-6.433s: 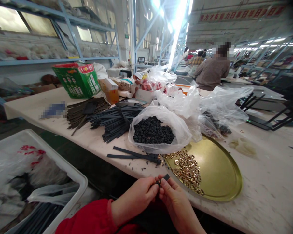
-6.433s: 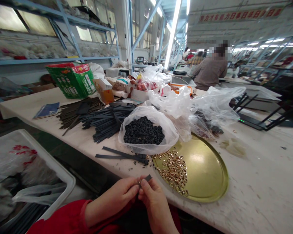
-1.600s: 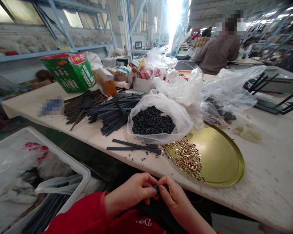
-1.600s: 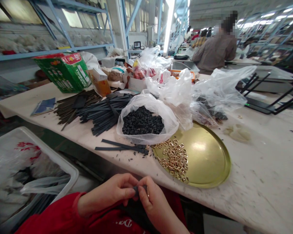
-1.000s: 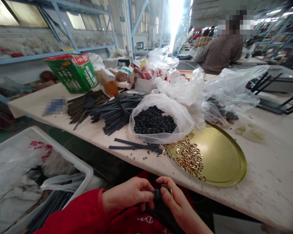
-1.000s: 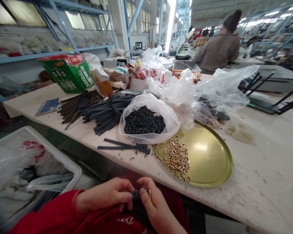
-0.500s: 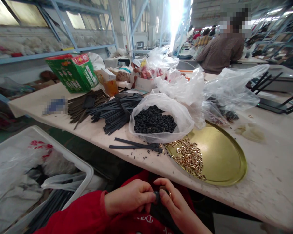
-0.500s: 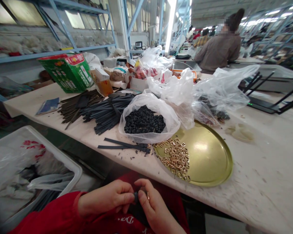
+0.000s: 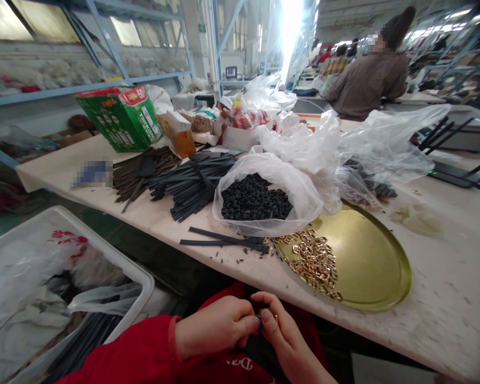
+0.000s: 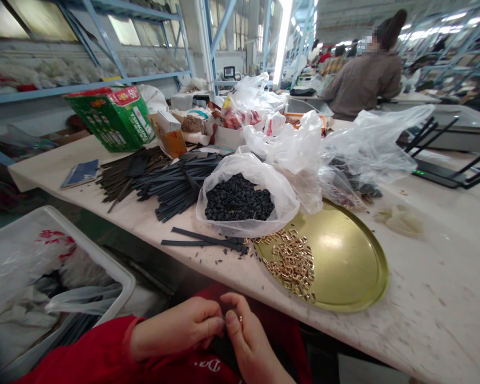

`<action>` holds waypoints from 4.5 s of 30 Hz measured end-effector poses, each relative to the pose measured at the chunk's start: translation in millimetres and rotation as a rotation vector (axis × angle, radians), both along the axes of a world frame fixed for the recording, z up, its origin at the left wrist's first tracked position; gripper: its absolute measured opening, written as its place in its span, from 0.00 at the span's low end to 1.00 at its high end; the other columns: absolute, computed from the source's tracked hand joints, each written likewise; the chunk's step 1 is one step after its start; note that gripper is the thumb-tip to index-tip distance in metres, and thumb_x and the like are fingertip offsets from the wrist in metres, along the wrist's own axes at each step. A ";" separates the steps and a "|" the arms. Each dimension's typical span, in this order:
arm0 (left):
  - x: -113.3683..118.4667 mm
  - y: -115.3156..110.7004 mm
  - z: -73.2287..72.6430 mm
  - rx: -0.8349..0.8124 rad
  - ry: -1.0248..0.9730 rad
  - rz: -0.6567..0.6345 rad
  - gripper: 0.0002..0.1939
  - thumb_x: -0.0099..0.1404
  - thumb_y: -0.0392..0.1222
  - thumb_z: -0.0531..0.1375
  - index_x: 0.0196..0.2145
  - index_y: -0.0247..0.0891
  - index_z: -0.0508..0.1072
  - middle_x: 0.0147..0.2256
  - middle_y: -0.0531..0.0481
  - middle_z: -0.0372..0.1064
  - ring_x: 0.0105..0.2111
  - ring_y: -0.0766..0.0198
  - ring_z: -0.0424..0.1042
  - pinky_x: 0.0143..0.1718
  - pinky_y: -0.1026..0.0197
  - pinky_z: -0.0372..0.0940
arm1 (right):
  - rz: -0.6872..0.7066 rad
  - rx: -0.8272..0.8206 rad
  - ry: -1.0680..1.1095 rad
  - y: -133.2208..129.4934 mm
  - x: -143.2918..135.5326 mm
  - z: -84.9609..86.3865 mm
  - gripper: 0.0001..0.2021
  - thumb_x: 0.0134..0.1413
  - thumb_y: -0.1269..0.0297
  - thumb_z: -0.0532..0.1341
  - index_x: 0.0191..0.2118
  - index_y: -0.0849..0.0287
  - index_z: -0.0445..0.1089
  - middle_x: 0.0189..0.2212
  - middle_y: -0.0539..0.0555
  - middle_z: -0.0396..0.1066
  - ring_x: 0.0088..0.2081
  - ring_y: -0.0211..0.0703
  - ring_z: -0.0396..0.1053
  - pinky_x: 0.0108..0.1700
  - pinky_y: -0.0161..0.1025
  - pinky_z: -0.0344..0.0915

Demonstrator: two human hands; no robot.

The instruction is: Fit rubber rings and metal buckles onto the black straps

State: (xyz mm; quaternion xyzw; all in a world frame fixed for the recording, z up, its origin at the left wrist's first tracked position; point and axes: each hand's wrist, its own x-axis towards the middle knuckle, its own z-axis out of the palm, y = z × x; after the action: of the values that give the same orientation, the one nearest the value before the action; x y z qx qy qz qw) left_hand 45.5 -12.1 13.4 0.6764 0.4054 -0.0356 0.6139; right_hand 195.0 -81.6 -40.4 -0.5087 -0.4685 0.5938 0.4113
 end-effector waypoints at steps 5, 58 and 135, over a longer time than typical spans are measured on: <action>-5.2 16.2 8.1 0.285 0.062 -0.102 0.15 0.64 0.46 0.49 0.27 0.37 0.70 0.24 0.53 0.67 0.24 0.66 0.65 0.24 0.67 0.55 | -0.042 0.121 -0.120 17.9 -3.2 0.9 0.15 0.60 0.52 0.46 0.39 0.56 0.63 0.28 0.51 0.67 0.30 0.42 0.66 0.33 0.37 0.62; -16.1 -9.1 -0.7 -0.499 -0.582 0.954 0.14 0.55 0.42 0.61 0.39 0.34 0.67 0.32 0.49 0.70 0.24 0.72 0.67 0.21 0.72 0.58 | 0.182 -0.005 -0.216 28.0 20.6 32.0 0.26 0.49 0.36 0.46 0.21 0.56 0.54 0.18 0.44 0.51 0.21 0.34 0.48 0.23 0.33 0.48; 5.6 25.6 27.6 0.778 0.109 0.130 0.13 0.65 0.41 0.47 0.25 0.38 0.64 0.23 0.54 0.65 0.23 0.67 0.62 0.25 0.65 0.48 | -0.264 -0.012 0.239 63.1 16.5 29.0 0.12 0.45 0.56 0.65 0.26 0.59 0.66 0.22 0.45 0.62 0.28 0.35 0.57 0.33 0.31 0.55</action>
State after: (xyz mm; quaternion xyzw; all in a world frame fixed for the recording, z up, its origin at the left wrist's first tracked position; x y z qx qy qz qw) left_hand 51.0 13.5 41.0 0.8285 0.4626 0.1238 0.2904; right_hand 211.5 -18.5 -11.4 -0.4939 -0.3419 0.5938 0.5353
